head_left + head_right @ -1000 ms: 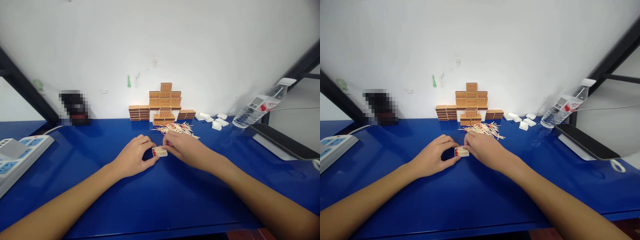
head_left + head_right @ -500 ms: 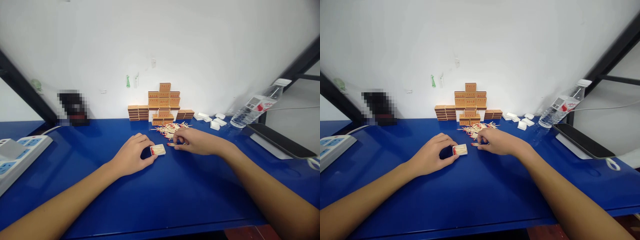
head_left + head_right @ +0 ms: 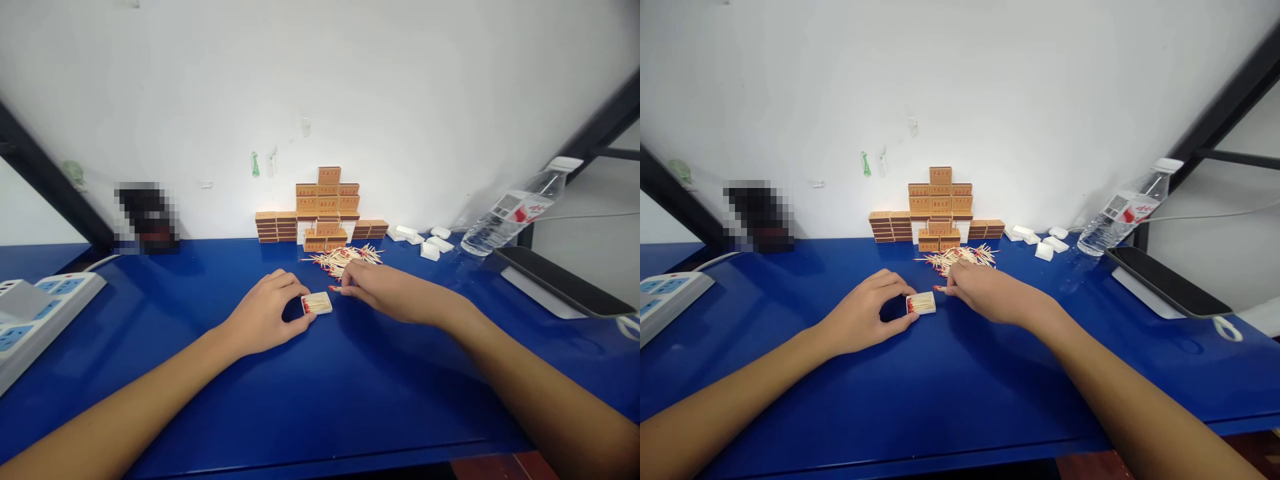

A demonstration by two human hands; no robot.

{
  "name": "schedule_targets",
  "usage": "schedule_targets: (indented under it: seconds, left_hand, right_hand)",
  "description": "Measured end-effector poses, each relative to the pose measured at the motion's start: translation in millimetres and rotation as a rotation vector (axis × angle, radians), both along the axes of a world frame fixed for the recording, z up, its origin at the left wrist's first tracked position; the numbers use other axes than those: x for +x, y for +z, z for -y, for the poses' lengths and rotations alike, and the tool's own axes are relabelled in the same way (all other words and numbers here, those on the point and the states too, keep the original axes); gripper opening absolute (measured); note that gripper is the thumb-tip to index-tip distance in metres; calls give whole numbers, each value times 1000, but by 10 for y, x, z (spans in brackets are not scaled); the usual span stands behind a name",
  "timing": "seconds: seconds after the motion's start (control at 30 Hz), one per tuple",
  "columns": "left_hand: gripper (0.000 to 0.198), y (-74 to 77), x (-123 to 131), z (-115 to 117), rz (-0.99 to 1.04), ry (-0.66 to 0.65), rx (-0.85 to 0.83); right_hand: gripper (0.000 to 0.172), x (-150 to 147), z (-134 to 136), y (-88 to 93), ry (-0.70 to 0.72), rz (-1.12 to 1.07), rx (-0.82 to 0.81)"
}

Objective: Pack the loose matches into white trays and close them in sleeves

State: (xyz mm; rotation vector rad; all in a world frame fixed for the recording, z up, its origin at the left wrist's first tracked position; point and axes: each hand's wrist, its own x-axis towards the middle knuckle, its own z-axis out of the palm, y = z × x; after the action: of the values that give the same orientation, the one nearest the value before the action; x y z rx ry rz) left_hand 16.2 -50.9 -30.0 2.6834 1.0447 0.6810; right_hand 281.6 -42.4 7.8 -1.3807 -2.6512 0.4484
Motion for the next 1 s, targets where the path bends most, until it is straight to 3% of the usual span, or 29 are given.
schedule_targets:
  seconds: [0.1, 0.33, 0.43, 0.57, 0.8, 1.0]
  left_hand:
    - [23, -6, 19, 19, 0, -13, 9]
    - [23, -26, 48, 47, -17, -37, 22]
    - [23, -32, 52, 48, -17, -38, 19]
    - [21, -28, 49, 45, -4, -59, 17]
    - [21, -12, 40, 40, 24, -56, -3]
    - [23, -11, 33, 42, 11, -53, -8]
  right_hand:
    - [17, -120, 126, 10, 76, -5, 102]
    - [25, -399, 319, -91, 179, 369, 466]
    - [22, -424, 325, -112, 209, 425, 539]
    - [20, -369, 271, -131, 211, 335, 513]
    - [12, -268, 147, -110, 175, 114, 329]
    - [18, -278, 183, -99, 138, 58, 171]
